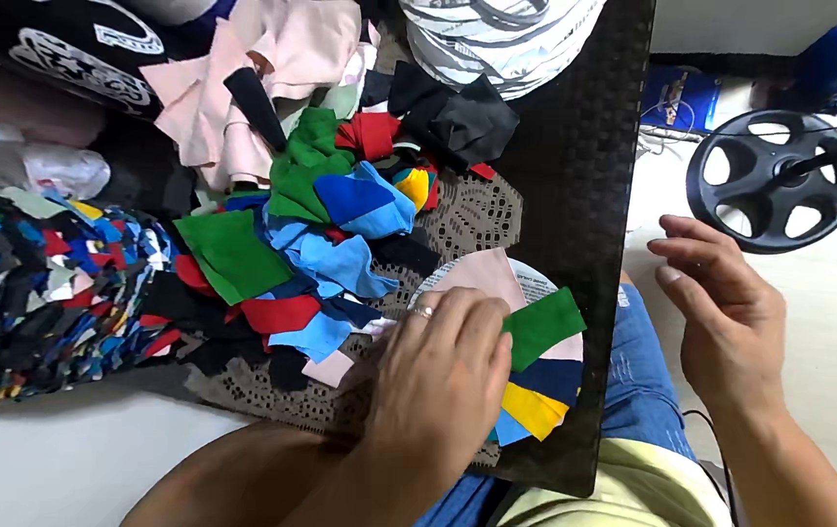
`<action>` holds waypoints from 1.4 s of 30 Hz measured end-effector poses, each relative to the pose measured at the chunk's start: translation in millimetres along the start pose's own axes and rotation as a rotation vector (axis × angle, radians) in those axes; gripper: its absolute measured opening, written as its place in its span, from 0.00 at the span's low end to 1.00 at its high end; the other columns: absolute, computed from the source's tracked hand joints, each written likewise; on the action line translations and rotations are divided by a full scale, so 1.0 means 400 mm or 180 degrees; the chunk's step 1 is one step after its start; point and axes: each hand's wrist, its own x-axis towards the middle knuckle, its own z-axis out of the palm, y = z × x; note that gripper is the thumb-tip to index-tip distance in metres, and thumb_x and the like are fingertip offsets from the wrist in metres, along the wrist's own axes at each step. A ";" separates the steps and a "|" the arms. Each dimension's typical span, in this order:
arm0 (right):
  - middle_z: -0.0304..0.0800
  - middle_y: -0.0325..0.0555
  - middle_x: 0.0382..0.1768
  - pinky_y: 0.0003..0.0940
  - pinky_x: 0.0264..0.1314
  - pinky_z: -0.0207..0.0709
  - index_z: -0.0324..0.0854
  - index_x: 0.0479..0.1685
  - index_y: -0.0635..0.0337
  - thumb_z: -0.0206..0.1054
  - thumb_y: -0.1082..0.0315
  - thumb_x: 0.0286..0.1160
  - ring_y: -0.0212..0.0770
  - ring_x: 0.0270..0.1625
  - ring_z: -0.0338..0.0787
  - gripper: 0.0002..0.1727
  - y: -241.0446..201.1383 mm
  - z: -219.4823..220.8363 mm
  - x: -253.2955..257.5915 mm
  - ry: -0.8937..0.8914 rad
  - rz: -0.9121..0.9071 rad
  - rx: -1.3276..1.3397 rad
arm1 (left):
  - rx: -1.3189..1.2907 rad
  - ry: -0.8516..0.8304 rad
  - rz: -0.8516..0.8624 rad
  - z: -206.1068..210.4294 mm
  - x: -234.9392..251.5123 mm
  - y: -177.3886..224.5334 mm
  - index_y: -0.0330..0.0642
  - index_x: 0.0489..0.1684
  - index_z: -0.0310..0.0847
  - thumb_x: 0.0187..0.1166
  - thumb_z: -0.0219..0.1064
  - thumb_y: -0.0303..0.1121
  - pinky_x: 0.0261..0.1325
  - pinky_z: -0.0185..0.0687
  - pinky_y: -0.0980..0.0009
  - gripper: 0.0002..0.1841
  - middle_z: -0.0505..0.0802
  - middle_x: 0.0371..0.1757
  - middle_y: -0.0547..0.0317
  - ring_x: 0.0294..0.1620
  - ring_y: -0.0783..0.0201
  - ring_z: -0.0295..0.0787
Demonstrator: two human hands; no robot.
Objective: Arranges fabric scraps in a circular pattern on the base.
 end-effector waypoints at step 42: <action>0.92 0.52 0.52 0.22 0.59 0.83 0.91 0.46 0.68 0.59 0.73 0.81 0.31 0.57 0.89 0.13 -0.038 0.140 0.092 -0.0582 -0.1630 -0.0390 | -0.0699 -0.0218 0.0695 0.045 0.002 -0.056 0.45 0.85 0.72 0.87 0.46 0.62 0.90 0.51 0.38 0.37 0.75 0.87 0.49 0.91 0.47 0.62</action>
